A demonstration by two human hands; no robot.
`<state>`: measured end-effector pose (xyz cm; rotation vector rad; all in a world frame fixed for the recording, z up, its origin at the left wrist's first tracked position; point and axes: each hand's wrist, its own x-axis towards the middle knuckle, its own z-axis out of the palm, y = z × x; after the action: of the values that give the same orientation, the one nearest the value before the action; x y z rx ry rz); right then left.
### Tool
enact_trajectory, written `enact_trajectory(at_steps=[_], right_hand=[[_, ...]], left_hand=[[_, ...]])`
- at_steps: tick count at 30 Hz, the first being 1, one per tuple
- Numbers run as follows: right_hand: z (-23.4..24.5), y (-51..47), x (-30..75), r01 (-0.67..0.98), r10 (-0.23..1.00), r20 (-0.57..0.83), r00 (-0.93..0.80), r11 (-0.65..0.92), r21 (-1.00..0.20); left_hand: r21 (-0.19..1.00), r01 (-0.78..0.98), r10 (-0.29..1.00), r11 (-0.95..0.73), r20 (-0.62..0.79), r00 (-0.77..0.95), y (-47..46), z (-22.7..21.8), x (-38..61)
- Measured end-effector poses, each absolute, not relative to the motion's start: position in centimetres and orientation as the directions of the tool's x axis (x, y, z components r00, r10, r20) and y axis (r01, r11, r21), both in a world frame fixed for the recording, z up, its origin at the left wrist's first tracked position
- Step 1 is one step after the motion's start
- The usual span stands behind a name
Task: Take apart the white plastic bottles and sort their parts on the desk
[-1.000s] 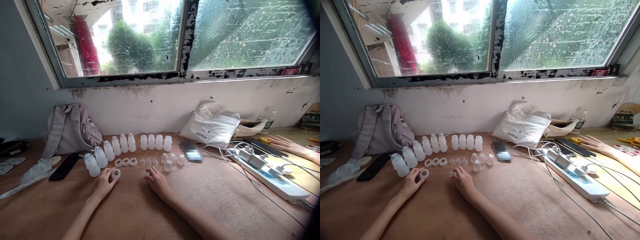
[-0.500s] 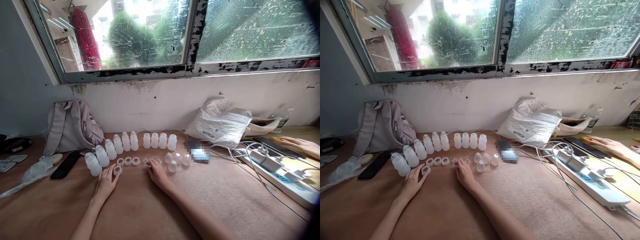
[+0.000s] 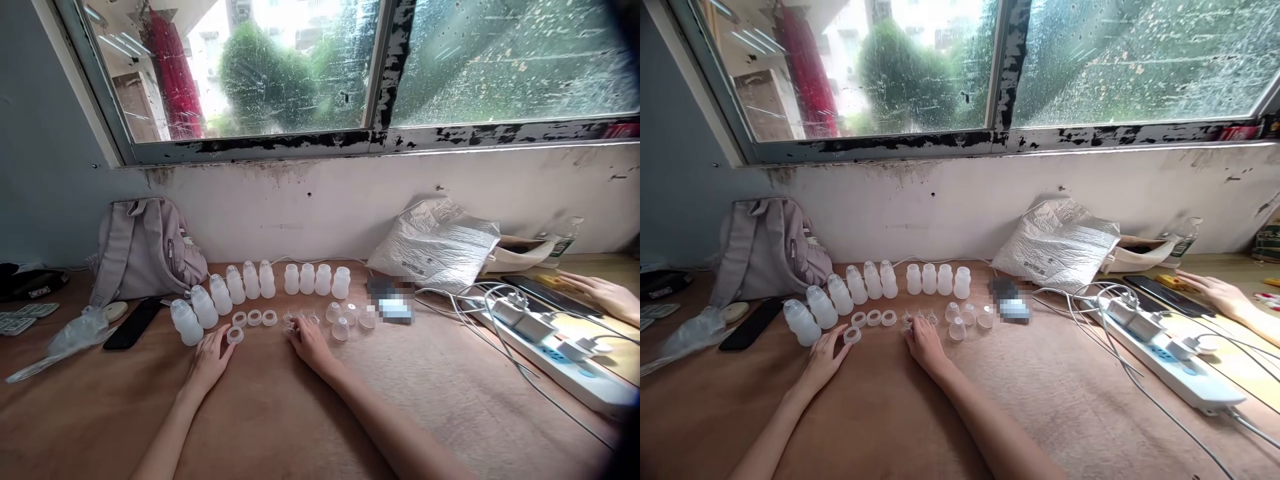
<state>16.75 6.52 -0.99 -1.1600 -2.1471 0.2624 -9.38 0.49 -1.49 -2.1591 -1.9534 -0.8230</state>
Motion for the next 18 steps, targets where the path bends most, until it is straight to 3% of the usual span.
enact_trajectory(at_steps=[7, 13, 18], right_hand=[[-0.9, 5.6, 18.0, 0.576, 0.758, 0.552, -0.347, 0.636, -0.512], [-1.1, 3.4, 23.8, 0.593, 0.690, 0.562, -0.455, 0.706, -0.387], [-0.6, 3.0, 27.8, 0.638, 0.759, 0.568, -0.318, 0.614, -0.464]], left_hand=[[0.202, 0.956, 0.859, -0.214, 0.505, 0.085, -0.2, -0.5, -8.2], [0.199, 0.942, 0.837, -0.271, 0.532, 0.128, 1.6, 1.9, -4.5], [0.268, 0.956, 0.881, -0.119, 0.473, -0.023, 7.5, 6.2, -1.3]])
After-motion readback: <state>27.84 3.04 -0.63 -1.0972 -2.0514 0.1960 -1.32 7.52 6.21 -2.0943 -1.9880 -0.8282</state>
